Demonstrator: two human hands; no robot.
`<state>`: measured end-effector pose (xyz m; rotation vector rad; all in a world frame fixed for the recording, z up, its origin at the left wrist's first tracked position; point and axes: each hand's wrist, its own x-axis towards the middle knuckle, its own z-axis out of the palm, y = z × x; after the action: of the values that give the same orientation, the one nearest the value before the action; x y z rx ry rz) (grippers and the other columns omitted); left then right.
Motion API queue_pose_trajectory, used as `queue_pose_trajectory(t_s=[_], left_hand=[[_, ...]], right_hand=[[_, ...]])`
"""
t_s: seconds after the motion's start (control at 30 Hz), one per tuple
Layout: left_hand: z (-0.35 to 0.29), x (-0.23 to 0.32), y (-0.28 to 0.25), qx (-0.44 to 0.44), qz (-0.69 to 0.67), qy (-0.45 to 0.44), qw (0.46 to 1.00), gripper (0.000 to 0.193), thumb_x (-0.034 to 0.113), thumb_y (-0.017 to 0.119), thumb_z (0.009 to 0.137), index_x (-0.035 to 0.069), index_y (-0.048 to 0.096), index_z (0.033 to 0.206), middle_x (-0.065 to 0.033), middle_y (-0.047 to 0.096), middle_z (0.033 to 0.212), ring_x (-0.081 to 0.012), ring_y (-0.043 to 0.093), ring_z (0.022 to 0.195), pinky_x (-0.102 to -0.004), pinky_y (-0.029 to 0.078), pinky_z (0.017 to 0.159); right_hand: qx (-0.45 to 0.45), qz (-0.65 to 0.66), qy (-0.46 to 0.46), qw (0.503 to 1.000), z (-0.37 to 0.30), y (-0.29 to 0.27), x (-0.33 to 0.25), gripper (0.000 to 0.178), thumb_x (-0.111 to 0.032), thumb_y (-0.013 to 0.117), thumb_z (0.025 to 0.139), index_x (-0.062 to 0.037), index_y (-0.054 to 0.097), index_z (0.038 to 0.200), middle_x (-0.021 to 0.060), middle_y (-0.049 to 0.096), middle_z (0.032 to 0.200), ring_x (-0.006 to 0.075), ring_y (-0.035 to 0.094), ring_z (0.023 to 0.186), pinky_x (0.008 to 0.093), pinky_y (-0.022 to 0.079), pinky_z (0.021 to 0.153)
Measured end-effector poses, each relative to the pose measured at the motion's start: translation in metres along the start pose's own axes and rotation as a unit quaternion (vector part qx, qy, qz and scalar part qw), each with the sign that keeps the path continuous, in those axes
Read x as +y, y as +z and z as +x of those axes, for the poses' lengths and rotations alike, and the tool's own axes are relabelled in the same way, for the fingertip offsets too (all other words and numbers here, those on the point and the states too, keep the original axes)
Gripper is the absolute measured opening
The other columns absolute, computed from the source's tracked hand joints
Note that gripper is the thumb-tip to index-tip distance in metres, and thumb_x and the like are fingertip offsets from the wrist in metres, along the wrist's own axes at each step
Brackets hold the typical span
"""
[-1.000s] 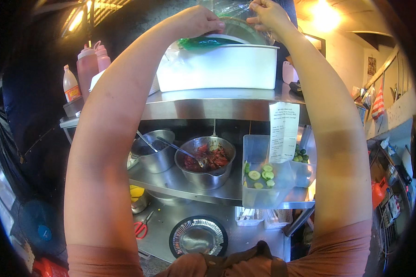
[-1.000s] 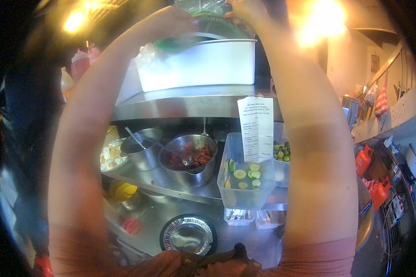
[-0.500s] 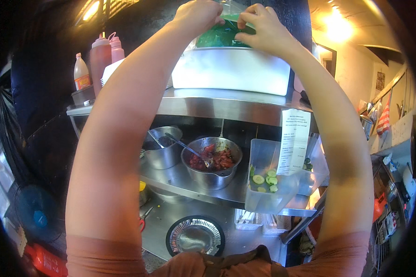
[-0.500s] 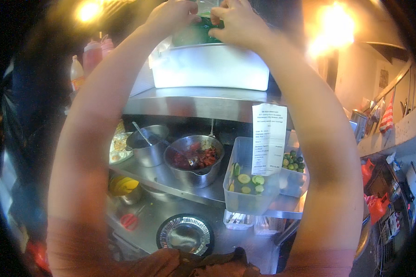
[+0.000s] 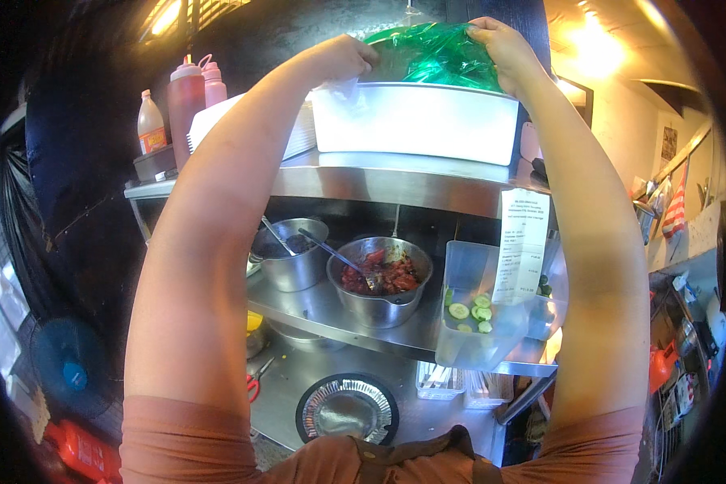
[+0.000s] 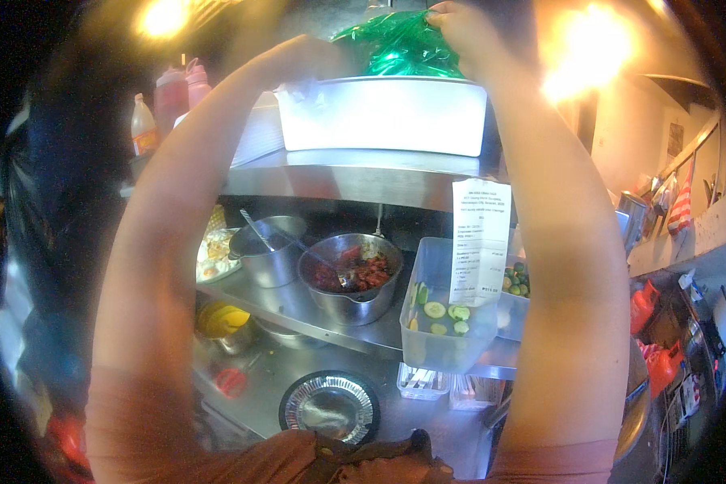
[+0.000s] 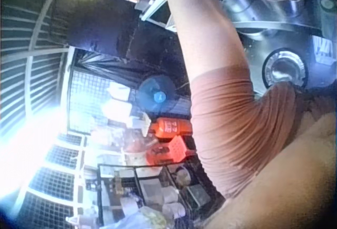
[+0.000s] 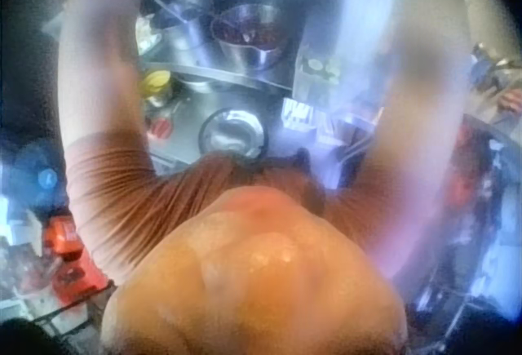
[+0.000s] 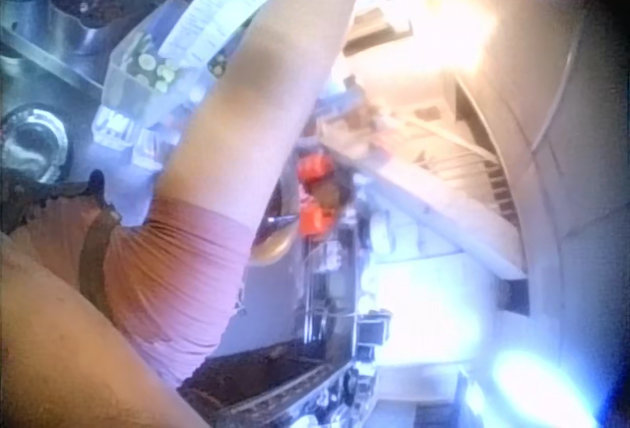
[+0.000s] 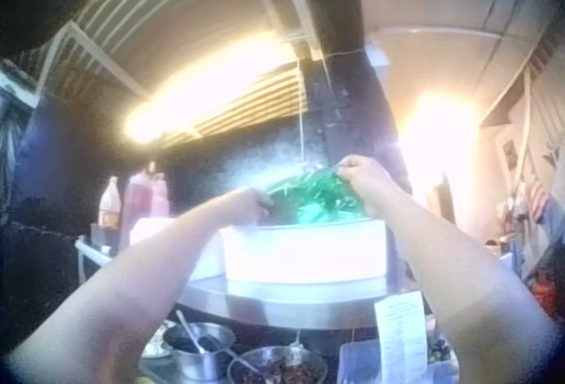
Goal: The person assembles a meal in a disposable foil bowl by layering rice, cooked meat, and various toppings. They use tongs to place the meat and a spoon to add sauces and condiments, then wrap the bowl in plastic film.
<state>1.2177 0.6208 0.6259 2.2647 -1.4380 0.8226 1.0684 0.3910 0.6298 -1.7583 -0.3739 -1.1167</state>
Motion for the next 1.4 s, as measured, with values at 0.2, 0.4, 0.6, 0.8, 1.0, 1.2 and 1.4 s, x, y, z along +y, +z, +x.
queue_pose_trajectory(t_s=[0.2, 0.4, 0.6, 0.8, 1.0, 1.2, 1.4], left_hand=[[-0.008, 0.059, 0.014, 0.048, -0.228, 0.021, 0.972, 0.027, 0.019, 0.067, 0.085, 0.004, 0.065, 0.108, -0.0068, 0.067, 0.087, -0.0164, 0.062, 0.071, -0.0305, 0.052, 0.067], [0.027, 0.037, -0.005, 0.137, -0.005, 0.039, 0.99, 0.021, 0.025, 0.067, 0.08, 0.016, 0.07, 0.099, -0.0097, 0.067, 0.083, -0.021, 0.064, 0.075, -0.0355, 0.051, 0.071], [0.006, 0.048, -0.038, -0.034, -0.353, -0.039, 0.934, 0.024, 0.023, 0.064, 0.084, 0.014, 0.068, 0.106, -0.0104, 0.066, 0.088, -0.0148, 0.063, 0.08, -0.0298, 0.05, 0.072], [0.009, 0.056, -0.031, 0.249, 0.103, 0.004, 0.963, 0.025, 0.024, 0.067, 0.082, -0.001, 0.068, 0.078, -0.0185, 0.066, 0.071, -0.0252, 0.067, 0.066, -0.0409, 0.054, 0.065], [0.012, 0.086, -0.005, 0.315, -0.148, -0.082, 0.934, 0.025, 0.023, 0.065, 0.084, -0.001, 0.062, 0.086, -0.0184, 0.066, 0.075, -0.0226, 0.067, 0.071, -0.0353, 0.054, 0.064], [0.019, 0.059, -0.01, 0.075, -0.586, 0.029, 0.807, 0.019, 0.02, 0.067, 0.085, 0.002, 0.065, 0.09, -0.0093, 0.065, 0.074, -0.0146, 0.06, 0.064, -0.0284, 0.051, 0.058], [-0.009, 0.084, -0.031, 0.012, -0.054, 0.058, 0.997, 0.026, 0.027, 0.064, 0.088, 0.006, 0.066, 0.103, -0.0064, 0.066, 0.082, -0.0157, 0.064, 0.067, -0.0285, 0.051, 0.06]], right_hand=[[0.113, -0.512, -0.192, 0.829, -0.021, -0.014, 0.001, 0.027, -0.022, 0.062, 0.086, -0.0101, 0.059, 0.109, 0.0098, 0.057, 0.105, 0.0184, 0.056, 0.092, 0.0301, 0.046, 0.08], [0.015, -0.436, -0.321, 0.841, -0.06, 0.028, -0.02, 0.03, -0.018, 0.065, 0.08, -0.0142, 0.061, 0.11, 0.0148, 0.055, 0.115, 0.0307, 0.057, 0.103, 0.0383, 0.048, 0.083], [0.065, -0.49, -0.165, 0.854, -0.038, -0.007, -0.013, 0.016, -0.006, 0.054, 0.081, -0.0093, 0.062, 0.095, 0.007, 0.062, 0.082, 0.0256, 0.062, 0.087, 0.0368, 0.047, 0.075], [-0.106, -0.155, -0.034, 0.982, -0.038, -0.023, -0.019, 0.013, -0.004, 0.047, 0.08, -0.0088, 0.058, 0.084, -0.0018, 0.054, 0.078, 0.009, 0.049, 0.071, 0.024, 0.041, 0.065], [-0.126, 0.048, 0.009, 0.991, -0.042, -0.022, -0.027, 0.016, -0.022, 0.055, 0.086, -0.009, 0.061, 0.094, 0.0001, 0.058, 0.088, 0.0104, 0.051, 0.087, 0.026, 0.04, 0.078], [-0.217, -0.282, -0.006, 0.934, -0.065, 0.001, -0.045, 0.035, -0.037, 0.068, 0.082, -0.014, 0.062, 0.108, 0.0016, 0.062, 0.093, 0.0124, 0.054, 0.097, 0.0309, 0.039, 0.084], [-0.221, -0.086, -0.005, 0.972, -0.075, 0.007, -0.043, 0.027, -0.029, 0.066, 0.082, -0.0085, 0.064, 0.099, -0.0013, 0.063, 0.087, 0.0103, 0.056, 0.084, 0.0241, 0.04, 0.078]])
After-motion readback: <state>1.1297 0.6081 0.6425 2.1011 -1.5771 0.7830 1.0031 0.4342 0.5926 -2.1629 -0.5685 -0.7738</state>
